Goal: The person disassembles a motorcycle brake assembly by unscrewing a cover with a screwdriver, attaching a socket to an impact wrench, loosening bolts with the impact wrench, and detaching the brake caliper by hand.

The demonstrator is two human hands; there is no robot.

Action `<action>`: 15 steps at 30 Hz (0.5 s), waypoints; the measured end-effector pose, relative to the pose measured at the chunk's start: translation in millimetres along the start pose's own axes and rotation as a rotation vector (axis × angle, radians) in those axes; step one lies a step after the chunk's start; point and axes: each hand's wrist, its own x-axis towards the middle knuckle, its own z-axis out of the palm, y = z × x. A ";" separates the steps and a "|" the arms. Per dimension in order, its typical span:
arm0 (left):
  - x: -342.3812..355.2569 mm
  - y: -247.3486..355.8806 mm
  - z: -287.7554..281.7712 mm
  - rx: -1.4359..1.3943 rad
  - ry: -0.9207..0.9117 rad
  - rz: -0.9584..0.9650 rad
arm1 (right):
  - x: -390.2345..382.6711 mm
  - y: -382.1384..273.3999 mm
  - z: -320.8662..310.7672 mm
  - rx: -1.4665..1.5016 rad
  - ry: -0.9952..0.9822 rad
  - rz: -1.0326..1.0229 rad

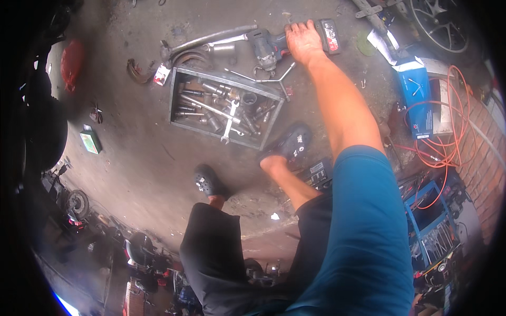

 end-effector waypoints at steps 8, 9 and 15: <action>3.3 -2.8 5.8 -0.034 0.014 0.001 | -49.9 19.9 -44.1 0.118 -0.383 -0.058; 4.0 -3.8 4.0 -0.043 0.030 0.005 | -74.0 25.1 -56.8 0.216 -0.388 0.045; 6.4 0.1 0.8 -0.180 0.143 0.016 | -228.1 -1.4 -97.1 0.711 -0.061 0.563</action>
